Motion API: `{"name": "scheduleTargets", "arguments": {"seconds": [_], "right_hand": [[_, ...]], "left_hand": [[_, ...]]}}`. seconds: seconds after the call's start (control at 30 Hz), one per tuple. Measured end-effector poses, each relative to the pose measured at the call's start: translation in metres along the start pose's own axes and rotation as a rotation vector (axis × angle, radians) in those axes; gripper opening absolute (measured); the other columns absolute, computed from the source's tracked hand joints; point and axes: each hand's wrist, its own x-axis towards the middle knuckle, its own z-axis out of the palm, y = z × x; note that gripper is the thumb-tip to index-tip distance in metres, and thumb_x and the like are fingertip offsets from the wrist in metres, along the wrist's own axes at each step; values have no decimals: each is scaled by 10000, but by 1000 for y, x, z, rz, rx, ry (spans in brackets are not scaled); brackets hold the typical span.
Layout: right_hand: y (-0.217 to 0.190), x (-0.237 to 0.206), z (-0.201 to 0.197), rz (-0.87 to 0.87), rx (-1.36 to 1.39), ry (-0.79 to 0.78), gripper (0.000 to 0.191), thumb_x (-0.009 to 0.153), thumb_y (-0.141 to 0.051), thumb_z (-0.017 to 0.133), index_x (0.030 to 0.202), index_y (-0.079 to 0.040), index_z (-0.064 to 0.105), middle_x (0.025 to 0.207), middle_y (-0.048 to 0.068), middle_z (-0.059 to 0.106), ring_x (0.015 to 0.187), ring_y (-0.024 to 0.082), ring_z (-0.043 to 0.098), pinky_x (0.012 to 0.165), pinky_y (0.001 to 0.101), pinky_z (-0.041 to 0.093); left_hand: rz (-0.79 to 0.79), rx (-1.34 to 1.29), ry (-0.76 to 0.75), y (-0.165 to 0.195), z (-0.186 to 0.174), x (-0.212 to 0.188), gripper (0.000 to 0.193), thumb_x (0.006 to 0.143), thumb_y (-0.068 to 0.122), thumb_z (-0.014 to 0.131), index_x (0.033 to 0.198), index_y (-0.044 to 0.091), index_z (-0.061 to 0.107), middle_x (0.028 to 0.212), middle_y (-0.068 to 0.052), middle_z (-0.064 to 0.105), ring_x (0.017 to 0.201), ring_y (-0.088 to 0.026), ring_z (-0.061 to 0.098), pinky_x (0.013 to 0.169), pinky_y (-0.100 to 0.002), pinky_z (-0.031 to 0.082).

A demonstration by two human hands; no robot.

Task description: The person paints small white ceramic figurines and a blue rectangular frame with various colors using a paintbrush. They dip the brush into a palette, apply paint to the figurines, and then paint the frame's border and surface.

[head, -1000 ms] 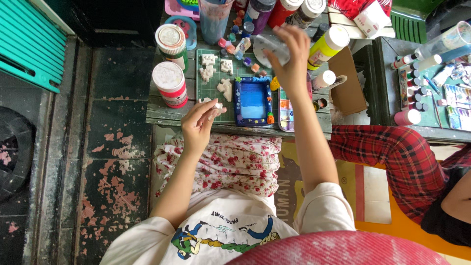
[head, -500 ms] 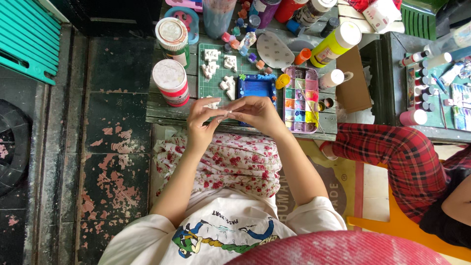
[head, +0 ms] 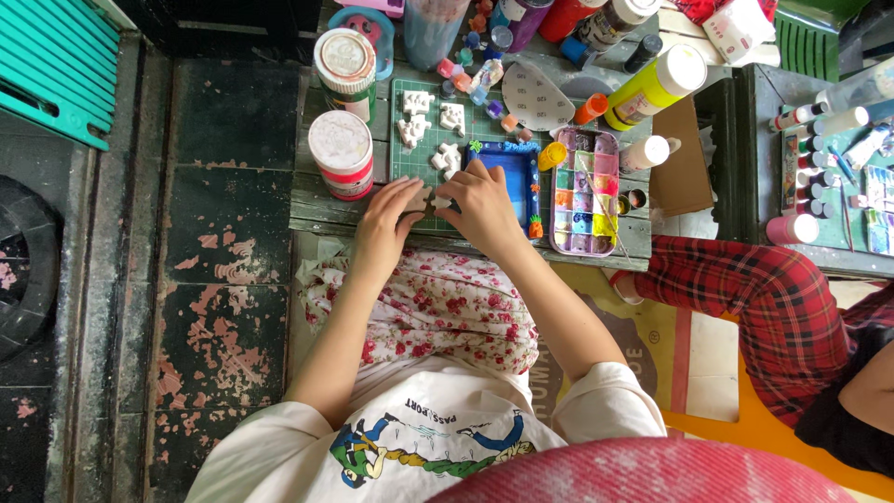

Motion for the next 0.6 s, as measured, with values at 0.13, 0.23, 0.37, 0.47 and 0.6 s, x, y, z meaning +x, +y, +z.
{"name": "scheduleTargets", "arguments": {"seconds": [0.13, 0.23, 0.37, 0.47, 0.6], "right_hand": [[2, 2, 6, 39, 57, -28, 279, 751, -240, 885, 967, -106, 771, 875, 14, 720, 930, 233, 559, 837, 418, 364], [2, 1, 9, 17, 91, -1, 271, 761, -193, 867, 999, -103, 774, 893, 14, 743, 925, 221, 570, 837, 411, 368], [2, 0, 13, 50, 125, 11, 244, 786, -185, 867, 980, -90, 753, 871, 21, 743, 903, 229, 595, 841, 393, 385], [1, -2, 15, 64, 177, 13, 223, 794, -168, 861, 966, -96, 738, 839, 25, 733, 869, 226, 627, 858, 380, 394], [1, -2, 17, 91, 222, 44, 205, 792, -146, 854, 933, -101, 712, 821, 32, 722, 817, 229, 649, 854, 373, 394]], "left_hand": [[17, 42, 7, -9, -1, 1, 515, 853, -70, 721, 1345, 65, 654, 1392, -115, 651, 1317, -289, 608, 1117, -402, 507], [12, 18, 12, -10, -3, 1, 498, 853, -85, 716, 1328, 58, 665, 1374, -116, 663, 1304, -289, 618, 1092, -397, 519], [8, 1, 18, -8, -6, 1, 495, 851, -86, 718, 1322, 58, 666, 1361, -118, 667, 1290, -284, 628, 1074, -392, 532], [-5, -13, 20, -5, -8, 1, 491, 848, -97, 712, 1315, 48, 668, 1355, -128, 668, 1283, -290, 632, 1061, -393, 536], [-1, -43, 30, -4, -9, 2, 474, 849, -95, 717, 1303, 34, 672, 1340, -130, 675, 1278, -289, 640, 1057, -390, 542]]}}
